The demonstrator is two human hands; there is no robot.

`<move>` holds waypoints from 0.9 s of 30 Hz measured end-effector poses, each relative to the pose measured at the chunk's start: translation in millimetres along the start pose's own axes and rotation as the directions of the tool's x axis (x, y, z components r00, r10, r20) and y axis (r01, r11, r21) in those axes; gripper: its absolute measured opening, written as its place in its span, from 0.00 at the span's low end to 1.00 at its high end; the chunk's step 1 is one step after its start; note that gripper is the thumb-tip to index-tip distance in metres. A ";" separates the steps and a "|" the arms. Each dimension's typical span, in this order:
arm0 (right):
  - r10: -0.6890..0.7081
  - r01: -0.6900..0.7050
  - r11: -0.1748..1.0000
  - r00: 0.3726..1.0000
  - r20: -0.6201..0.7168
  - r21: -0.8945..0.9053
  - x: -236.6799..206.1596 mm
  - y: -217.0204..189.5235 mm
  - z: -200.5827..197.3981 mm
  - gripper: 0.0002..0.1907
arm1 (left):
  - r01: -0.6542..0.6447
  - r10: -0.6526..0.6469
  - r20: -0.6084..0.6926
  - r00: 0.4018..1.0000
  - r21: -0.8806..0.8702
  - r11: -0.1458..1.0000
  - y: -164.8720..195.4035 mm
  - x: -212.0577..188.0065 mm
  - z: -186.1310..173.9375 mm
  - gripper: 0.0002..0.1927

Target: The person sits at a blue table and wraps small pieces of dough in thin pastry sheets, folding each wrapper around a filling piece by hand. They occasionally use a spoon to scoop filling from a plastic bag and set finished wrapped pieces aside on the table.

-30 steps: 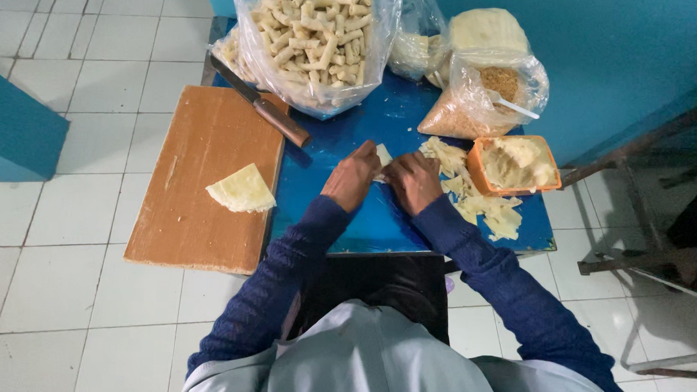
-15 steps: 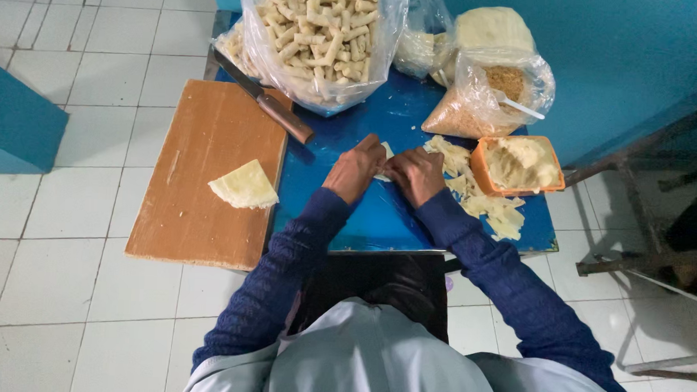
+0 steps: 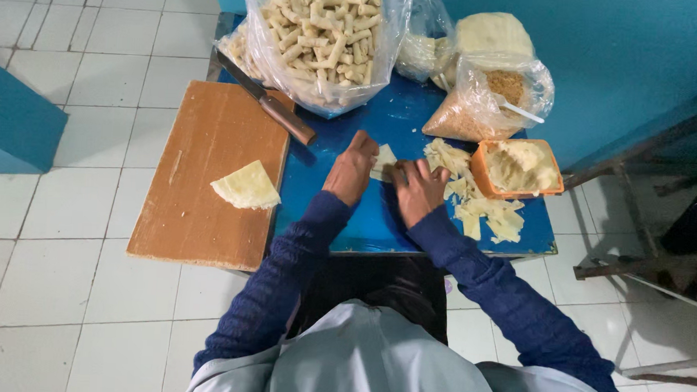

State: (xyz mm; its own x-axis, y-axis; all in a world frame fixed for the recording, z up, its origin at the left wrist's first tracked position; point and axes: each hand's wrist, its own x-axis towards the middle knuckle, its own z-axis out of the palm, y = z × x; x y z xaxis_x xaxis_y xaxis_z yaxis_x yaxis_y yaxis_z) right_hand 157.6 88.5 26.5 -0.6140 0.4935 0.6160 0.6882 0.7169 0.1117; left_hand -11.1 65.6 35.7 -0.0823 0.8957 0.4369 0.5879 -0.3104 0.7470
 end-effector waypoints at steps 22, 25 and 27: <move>0.025 -0.099 0.916 0.981 0.191 0.389 69.9 21.2 -5.7 0.30 | 0.151 -0.098 -0.160 0.982 0.362 0.920 10.2 -4.5 2.5 0.19; 0.195 -0.398 0.770 0.891 0.410 0.499 73.8 33.2 -4.1 0.29 | 0.186 -0.130 -0.162 0.978 0.399 0.898 11.7 -3.2 1.6 0.17; 0.134 -0.437 0.625 0.876 0.463 0.647 83.2 54.3 -6.4 0.28 | 0.130 -0.044 -0.200 0.979 0.442 0.888 11.5 -0.2 3.2 0.15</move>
State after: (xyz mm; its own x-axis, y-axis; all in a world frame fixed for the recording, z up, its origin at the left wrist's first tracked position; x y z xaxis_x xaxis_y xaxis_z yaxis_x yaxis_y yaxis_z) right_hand 146.3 165.4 88.8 -0.6244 0.7566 0.1941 0.4482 0.5506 -0.7043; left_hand -1.8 62.9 42.6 -0.2673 0.8265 0.4954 0.8666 -0.0185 0.4986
